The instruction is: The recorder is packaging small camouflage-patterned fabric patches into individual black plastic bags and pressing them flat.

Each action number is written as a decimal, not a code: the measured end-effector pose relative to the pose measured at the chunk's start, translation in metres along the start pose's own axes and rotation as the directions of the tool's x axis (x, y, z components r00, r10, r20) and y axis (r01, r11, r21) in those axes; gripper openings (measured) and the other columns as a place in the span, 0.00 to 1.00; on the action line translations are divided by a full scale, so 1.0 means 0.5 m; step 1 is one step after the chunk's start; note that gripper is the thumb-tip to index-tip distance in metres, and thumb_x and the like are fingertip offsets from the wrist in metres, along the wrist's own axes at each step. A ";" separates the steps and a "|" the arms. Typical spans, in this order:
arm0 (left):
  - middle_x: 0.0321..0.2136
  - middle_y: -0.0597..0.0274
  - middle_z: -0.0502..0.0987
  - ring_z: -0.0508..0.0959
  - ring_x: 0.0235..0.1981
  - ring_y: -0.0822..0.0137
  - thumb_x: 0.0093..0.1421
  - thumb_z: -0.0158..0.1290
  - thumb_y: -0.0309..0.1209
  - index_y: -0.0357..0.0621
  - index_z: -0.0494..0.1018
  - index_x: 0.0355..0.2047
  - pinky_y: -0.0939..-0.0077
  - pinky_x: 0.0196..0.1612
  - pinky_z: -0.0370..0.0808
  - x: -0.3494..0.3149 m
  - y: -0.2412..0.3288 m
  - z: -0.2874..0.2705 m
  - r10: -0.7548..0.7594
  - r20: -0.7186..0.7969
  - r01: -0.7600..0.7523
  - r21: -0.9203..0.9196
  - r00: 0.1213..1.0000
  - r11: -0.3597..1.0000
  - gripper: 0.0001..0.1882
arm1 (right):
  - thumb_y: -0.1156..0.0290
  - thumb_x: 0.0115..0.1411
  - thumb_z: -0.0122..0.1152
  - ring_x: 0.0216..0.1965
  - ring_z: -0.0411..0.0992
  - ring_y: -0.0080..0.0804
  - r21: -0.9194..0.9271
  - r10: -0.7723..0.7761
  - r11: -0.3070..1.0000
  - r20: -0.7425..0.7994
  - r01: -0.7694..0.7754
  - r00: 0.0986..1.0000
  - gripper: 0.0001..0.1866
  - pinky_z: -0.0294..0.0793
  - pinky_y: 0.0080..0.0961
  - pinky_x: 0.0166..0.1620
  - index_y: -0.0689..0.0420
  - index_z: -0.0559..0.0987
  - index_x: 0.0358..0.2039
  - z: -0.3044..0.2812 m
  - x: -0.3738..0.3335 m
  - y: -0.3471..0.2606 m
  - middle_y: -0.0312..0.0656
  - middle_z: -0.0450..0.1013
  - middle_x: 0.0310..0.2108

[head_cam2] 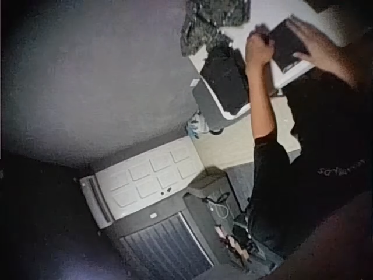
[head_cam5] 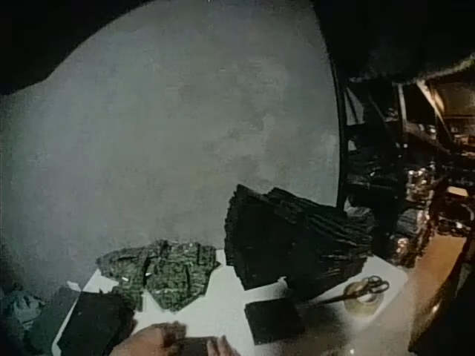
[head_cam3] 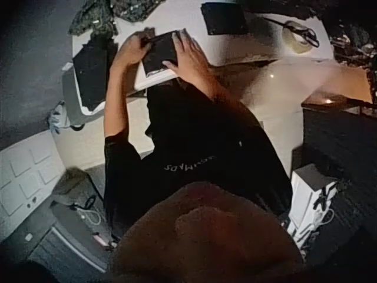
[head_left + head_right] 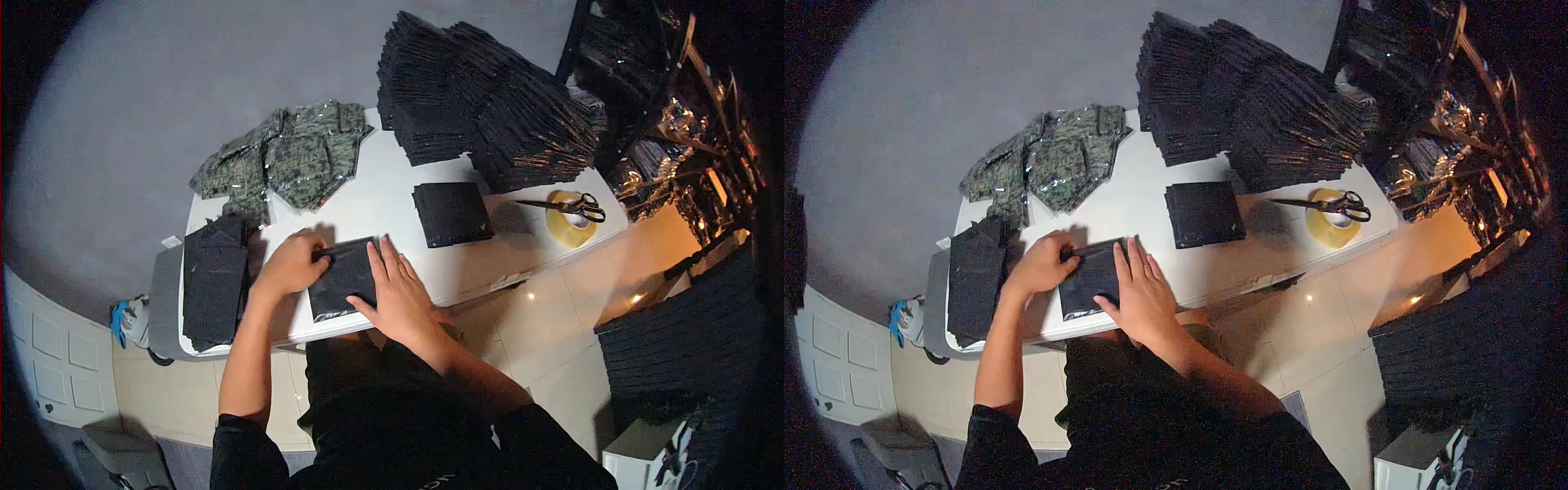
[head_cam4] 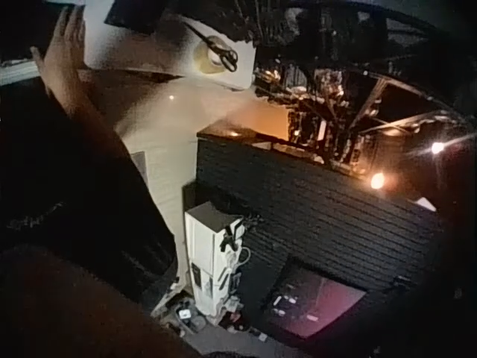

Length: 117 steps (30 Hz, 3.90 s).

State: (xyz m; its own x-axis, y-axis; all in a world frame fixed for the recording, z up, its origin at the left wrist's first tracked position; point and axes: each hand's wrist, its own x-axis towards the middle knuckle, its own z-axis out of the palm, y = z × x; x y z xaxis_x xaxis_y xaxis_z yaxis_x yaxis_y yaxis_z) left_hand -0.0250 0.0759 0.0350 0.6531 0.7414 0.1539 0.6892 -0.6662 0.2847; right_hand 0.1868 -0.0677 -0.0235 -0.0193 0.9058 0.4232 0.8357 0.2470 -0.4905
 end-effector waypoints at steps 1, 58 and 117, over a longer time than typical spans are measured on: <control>0.40 0.53 0.84 0.83 0.43 0.58 0.66 0.67 0.32 0.37 0.83 0.50 0.63 0.49 0.79 0.007 0.001 -0.020 -0.106 0.144 0.131 -0.178 0.984 0.975 0.16 | 0.48 0.69 0.71 0.78 0.59 0.65 -0.004 0.006 1.000 -0.010 -0.006 1.000 0.51 0.54 0.50 0.81 0.64 0.58 0.81 -0.015 0.001 0.009 0.69 0.60 0.76; 0.24 0.70 0.76 0.71 0.28 0.79 0.80 0.55 0.38 0.43 0.74 0.25 0.77 0.35 0.69 -0.101 0.024 0.102 -0.564 -0.130 0.155 -0.889 0.816 0.430 0.23 | 0.70 0.68 0.76 0.56 0.81 0.37 0.475 -0.261 0.874 0.281 0.103 0.924 0.21 0.84 0.36 0.58 0.56 0.83 0.60 -0.071 0.107 0.047 0.47 0.78 0.57; 0.75 0.40 0.68 0.62 0.79 0.37 0.74 0.55 0.41 0.35 0.72 0.72 0.35 0.79 0.56 -0.192 0.161 0.055 -0.169 -0.169 0.167 -0.028 0.971 0.986 0.32 | 0.64 0.75 0.58 0.84 0.47 0.61 -0.140 -0.073 0.984 0.232 0.108 0.970 0.37 0.49 0.59 0.82 0.64 0.62 0.80 -0.041 0.053 -0.025 0.62 0.51 0.83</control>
State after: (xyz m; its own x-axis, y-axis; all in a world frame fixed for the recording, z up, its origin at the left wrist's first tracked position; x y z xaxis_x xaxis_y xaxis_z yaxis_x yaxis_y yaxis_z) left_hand -0.0237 -0.0511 0.0172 0.4649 0.8460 0.2610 0.7793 -0.5309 0.3328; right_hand 0.1869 -0.0538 0.0093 -0.2075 0.9404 0.2693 0.8974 0.2926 -0.3302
